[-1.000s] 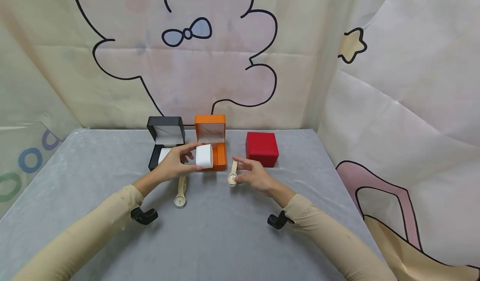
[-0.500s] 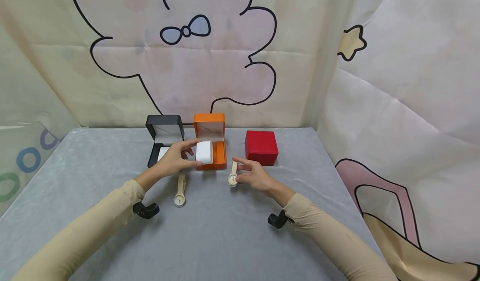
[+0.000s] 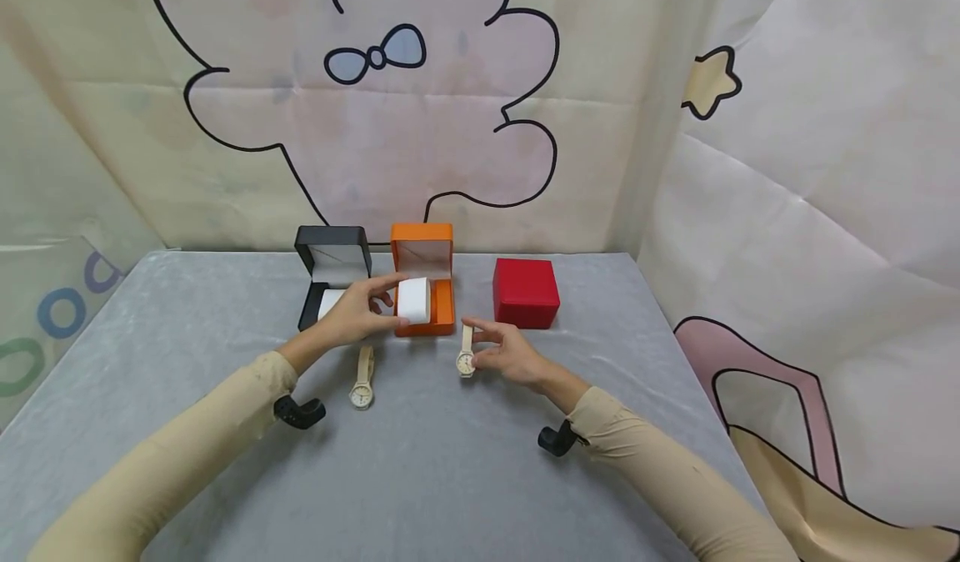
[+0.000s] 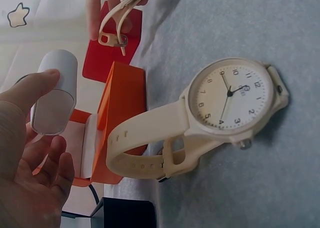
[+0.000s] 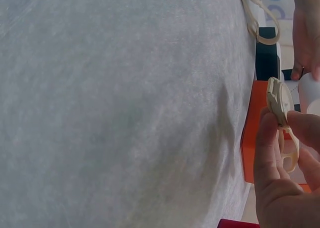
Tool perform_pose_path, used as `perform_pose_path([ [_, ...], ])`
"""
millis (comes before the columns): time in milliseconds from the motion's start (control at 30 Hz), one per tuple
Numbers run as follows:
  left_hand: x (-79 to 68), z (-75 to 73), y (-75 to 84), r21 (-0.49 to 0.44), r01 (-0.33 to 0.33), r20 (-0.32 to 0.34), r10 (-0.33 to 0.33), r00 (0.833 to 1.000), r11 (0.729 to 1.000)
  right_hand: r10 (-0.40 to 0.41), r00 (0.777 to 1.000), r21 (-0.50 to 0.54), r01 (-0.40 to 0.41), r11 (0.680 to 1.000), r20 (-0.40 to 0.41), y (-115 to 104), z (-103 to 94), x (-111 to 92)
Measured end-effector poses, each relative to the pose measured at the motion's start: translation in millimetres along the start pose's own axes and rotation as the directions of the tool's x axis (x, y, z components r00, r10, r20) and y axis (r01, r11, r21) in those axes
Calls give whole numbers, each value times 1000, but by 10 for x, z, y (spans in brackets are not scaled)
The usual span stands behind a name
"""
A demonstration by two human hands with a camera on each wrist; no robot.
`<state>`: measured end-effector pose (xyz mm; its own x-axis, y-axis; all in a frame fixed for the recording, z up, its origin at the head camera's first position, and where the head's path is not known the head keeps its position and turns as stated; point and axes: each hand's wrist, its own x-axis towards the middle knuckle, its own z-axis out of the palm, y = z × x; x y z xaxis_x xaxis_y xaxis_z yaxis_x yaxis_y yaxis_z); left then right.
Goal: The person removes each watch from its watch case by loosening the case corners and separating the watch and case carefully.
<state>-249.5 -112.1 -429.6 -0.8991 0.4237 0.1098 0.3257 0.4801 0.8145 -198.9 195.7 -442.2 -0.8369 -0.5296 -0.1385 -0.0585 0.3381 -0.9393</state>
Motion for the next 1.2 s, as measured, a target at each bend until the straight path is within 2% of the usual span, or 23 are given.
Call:
perform_pose_path([
  [500, 68, -6, -86, 6, 51, 7, -51, 999, 999, 15, 1000, -36, -15, 999, 9, 19, 18, -10],
  [833, 105, 12, -107, 0, 40, 6, -40, 999, 999, -16, 999, -51, 17, 999, 33, 62, 51, -34],
  [1200, 152, 17, -131, 2, 27, 18, -27, 999, 1000, 2, 998, -43, 1, 999, 56, 101, 28, -62],
])
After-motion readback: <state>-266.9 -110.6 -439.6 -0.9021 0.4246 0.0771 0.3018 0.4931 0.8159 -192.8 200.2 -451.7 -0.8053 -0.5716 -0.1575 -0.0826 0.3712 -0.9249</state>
